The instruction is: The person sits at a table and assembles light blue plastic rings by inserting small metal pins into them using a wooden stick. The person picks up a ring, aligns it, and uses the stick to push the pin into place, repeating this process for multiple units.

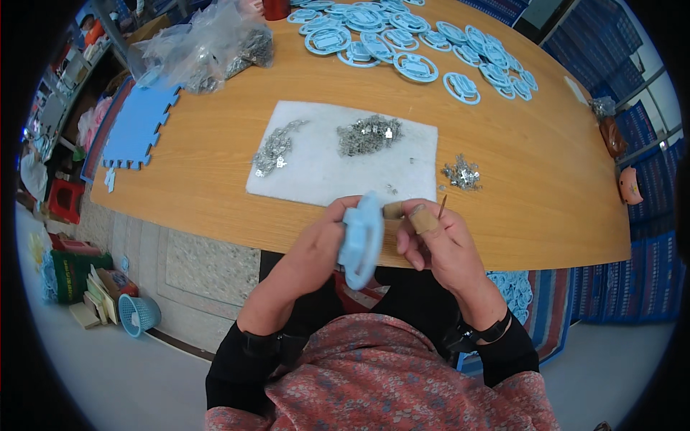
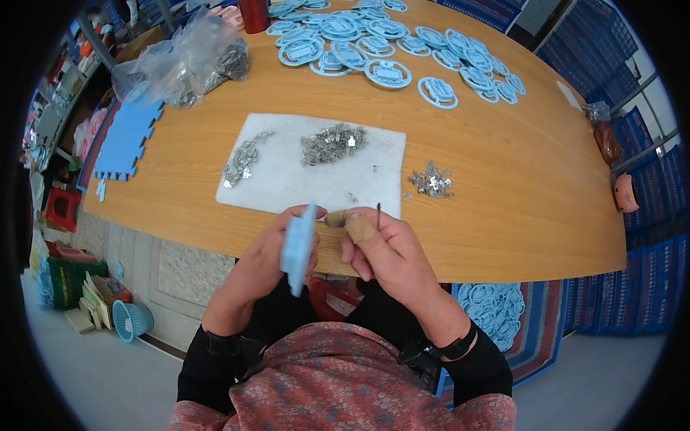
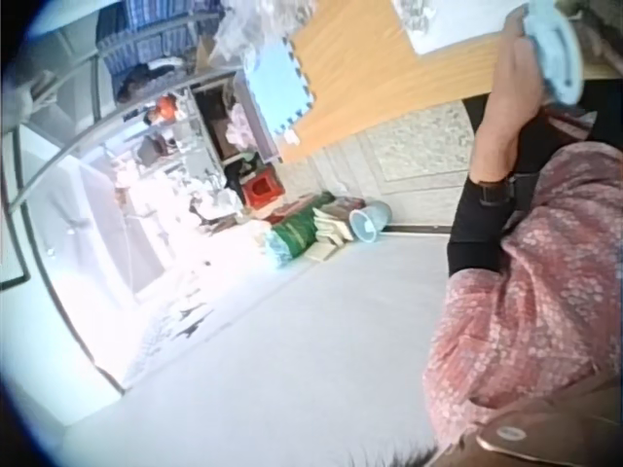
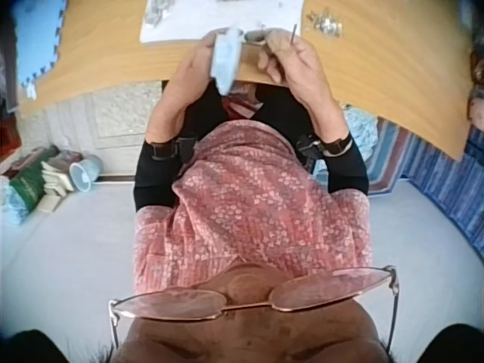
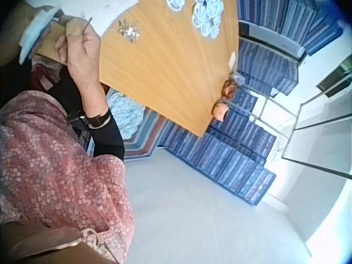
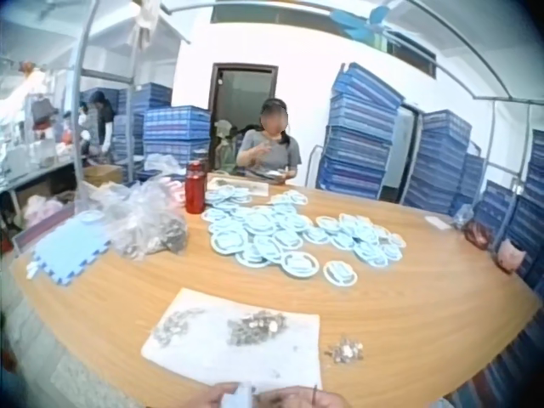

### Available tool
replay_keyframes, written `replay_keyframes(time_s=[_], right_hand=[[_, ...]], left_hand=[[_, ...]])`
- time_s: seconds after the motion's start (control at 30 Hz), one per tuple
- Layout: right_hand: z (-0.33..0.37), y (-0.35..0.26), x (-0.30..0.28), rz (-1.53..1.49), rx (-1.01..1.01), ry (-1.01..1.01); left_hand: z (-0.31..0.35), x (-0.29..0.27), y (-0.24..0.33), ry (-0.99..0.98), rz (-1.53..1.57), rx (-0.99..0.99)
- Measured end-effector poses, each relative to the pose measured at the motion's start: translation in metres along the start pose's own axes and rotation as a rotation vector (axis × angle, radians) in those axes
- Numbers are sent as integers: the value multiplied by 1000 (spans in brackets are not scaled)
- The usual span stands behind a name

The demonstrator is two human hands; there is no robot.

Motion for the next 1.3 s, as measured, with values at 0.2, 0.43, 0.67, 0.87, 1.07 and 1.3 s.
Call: replay_keyframes(time_s=[0.2,0.43,0.67,0.87,1.07,1.3], right_hand=[[-2,16,17,368,-331,-73],[-2,23,25,430,-325,-148],[6,20,24,823,-521,-147],[10,7,32,665,-499,-143],[10,4,31,419,-411,-86],[8,11,21,751,-612,-70]], left_hand=[[1,2,6,-127,574,-96],[-1,5,7,-148,734,-128],[4,10,12,-60,305,-70],[0,9,19,-119,546,-148],[-9,14,32,-148,571,-152],[-12,10,26,-42,205,-6]])
Point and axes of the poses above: each hand's wrist, its own z-axis away from the middle knuckle, its own x-axis out of the palm, y = z × x, the point moved 1 cm from there along -z, towards the middle knuckle, and after that the axes turned 15 degrees about -z, right-handed, at the moved point
